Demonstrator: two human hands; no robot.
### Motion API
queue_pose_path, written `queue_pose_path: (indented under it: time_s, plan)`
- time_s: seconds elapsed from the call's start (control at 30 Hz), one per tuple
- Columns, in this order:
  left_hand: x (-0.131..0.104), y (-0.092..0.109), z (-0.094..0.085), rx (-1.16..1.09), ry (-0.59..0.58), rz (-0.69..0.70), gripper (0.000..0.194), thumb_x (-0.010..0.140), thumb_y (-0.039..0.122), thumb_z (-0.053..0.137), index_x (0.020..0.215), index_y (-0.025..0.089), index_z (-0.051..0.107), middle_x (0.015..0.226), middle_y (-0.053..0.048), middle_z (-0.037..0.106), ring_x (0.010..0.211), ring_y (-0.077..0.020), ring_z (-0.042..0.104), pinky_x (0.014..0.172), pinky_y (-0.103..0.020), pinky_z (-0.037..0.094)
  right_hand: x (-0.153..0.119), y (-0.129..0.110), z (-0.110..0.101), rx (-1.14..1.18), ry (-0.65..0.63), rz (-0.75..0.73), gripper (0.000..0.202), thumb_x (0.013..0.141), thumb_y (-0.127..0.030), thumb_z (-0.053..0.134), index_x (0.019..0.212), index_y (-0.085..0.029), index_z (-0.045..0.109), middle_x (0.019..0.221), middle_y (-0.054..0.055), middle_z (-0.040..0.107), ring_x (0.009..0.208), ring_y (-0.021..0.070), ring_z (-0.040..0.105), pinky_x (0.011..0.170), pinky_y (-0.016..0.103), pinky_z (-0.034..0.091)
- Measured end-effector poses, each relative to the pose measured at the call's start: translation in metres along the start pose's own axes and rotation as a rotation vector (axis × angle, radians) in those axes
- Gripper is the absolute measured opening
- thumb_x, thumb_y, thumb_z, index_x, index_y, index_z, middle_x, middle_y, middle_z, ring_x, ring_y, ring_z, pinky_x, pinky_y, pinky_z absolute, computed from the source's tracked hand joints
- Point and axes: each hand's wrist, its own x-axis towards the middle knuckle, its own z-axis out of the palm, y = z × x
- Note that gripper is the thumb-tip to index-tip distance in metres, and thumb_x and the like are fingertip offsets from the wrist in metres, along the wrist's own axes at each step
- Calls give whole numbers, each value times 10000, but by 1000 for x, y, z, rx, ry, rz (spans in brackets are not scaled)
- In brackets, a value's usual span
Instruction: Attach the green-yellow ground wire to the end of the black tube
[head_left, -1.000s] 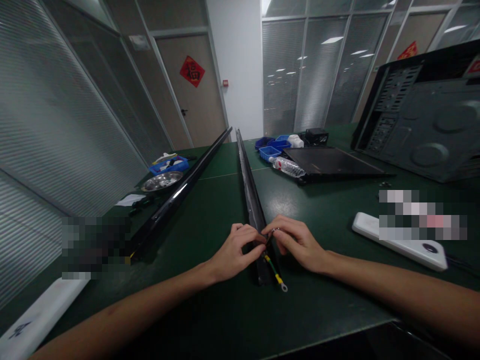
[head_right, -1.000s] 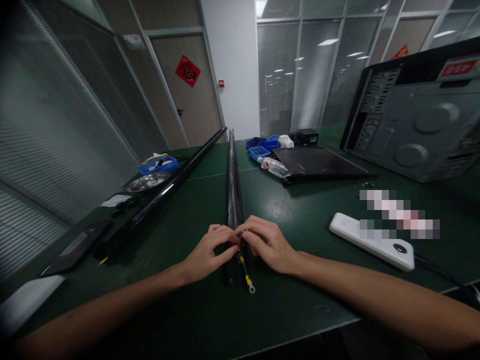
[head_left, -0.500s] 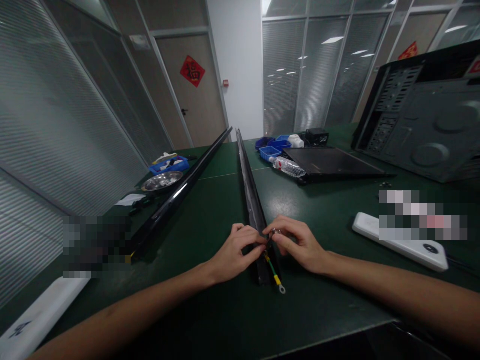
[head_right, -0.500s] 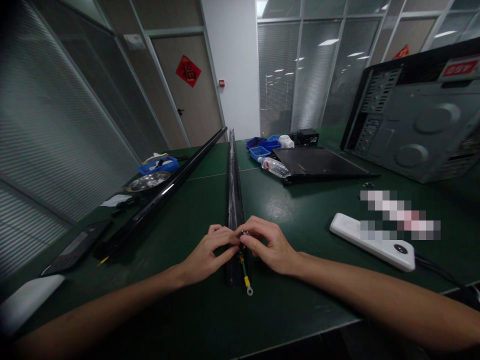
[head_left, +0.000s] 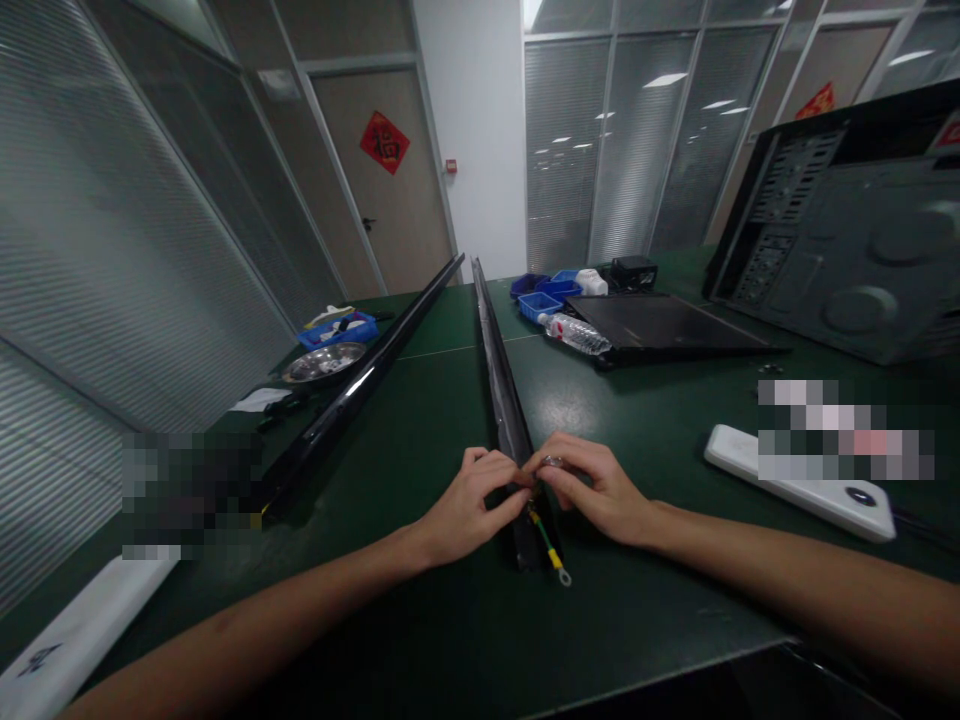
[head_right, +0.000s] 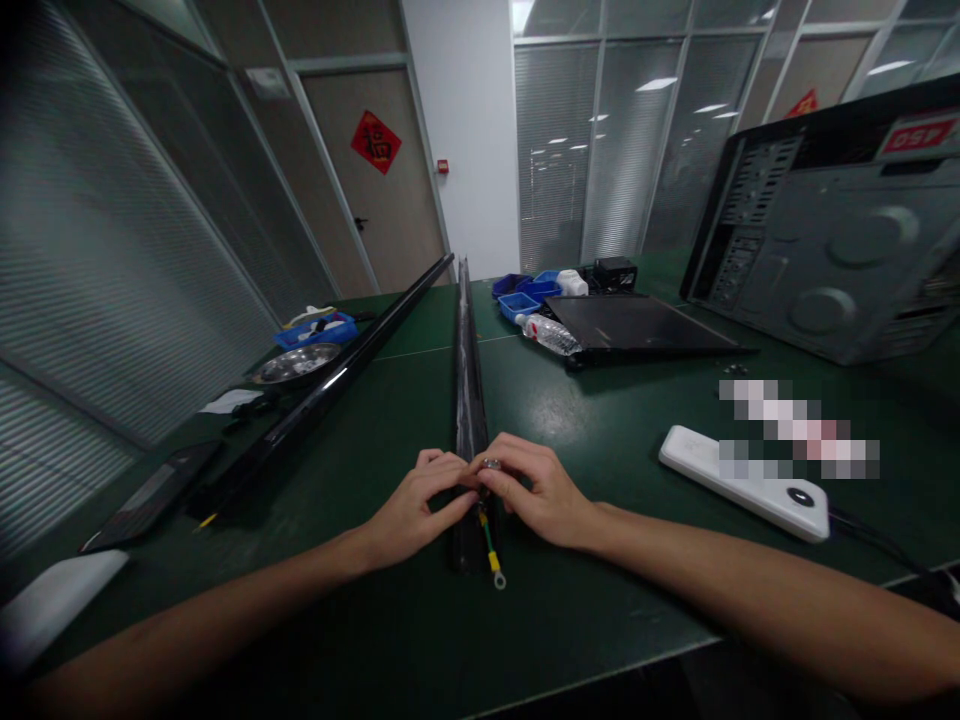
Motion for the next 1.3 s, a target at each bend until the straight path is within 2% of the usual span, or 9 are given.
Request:
queue_pose_path:
  time_s: [0.17, 0.5, 0.6, 0.7, 0.8, 0.87, 1.0, 1.13, 1.3]
  plan:
    - [0, 1, 0, 0, 4, 0, 124, 1031, 259, 551, 1067, 215, 661, 1044, -20, 714, 1026, -207, 620, 971, -379, 320, 0, 2, 0, 10, -10, -2, 258, 1061, -288, 497, 1084, -158, 719, 956, 75, 621, 701, 131, 577, 576, 231, 481]
    - [-1, -1, 0, 30, -16, 10, 142, 1031, 272, 555, 1067, 227, 684, 1062, -30, 722, 1058, -215, 614, 1000, -396, 316, -2, 4, 1, 64, -13, 26, 239, 1063, -289, 499, 1128, -177, 700, 963, 40, 592, 541, 67, 538, 552, 236, 478]
    - [-1, 0, 0, 23, 36, 17, 142, 1021, 240, 556, 1049, 223, 695, 1050, -25, 729, 1031, -208, 628, 997, -396, 327, -2, 5, 1, 89, 32, 56, 240, 1033, -311, 568, 1226, -214, 671, 951, 31, 591, 606, 95, 576, 565, 234, 503]
    - [-1, 1, 0, -5, 118, -3, 145, 1013, 236, 561, 1012, 214, 705, 964, -17, 737, 950, -200, 646, 970, -389, 360, -3, 7, 3, 89, 154, 69, 317, 980, -320, 657, 1284, -231, 635, 894, 19, 590, 710, 138, 595, 594, 236, 526]
    - [-1, 0, -1, -31, 173, -23, 149, 1009, 239, 573, 990, 209, 718, 945, -17, 739, 930, -199, 651, 947, -377, 380, -3, 9, 4, 46, 254, 92, 310, 989, -312, 637, 1289, -232, 633, 820, 3, 558, 730, 149, 573, 604, 235, 526]
    - [-1, 0, -1, -46, 189, -26, 156, 1009, 246, 576, 990, 208, 726, 958, -21, 743, 948, -204, 653, 937, -372, 385, -1, 11, 4, 6, 285, 110, 277, 1001, -313, 614, 1262, -234, 659, 844, 12, 577, 725, 145, 576, 602, 234, 524]
    - [0, -2, -1, -72, 170, -43, 161, 1012, 258, 578, 994, 212, 731, 967, -19, 751, 940, -202, 660, 935, -367, 385, 2, 16, 2, 2, 275, 138, 216, 1003, -316, 599, 1161, -222, 713, 990, 50, 641, 700, 135, 629, 610, 258, 541]
    - [1, -2, -1, -90, 145, -81, 148, 1004, 262, 590, 1003, 216, 731, 999, -19, 759, 941, -203, 665, 946, -376, 376, 5, 22, 0, 35, 227, 128, 189, 995, -235, 565, 1043, -201, 746, 935, 45, 654, 737, 154, 686, 697, 304, 559]
    - [1, 0, -2, -104, 133, -102, 145, 1005, 260, 586, 1030, 226, 725, 1043, -16, 756, 976, -210, 659, 951, -381, 367, 7, 25, 0, 223, 246, 118, 237, 943, -168, 522, 1073, -197, 718, 1006, 65, 694, 869, 183, 678, 805, 363, 569]
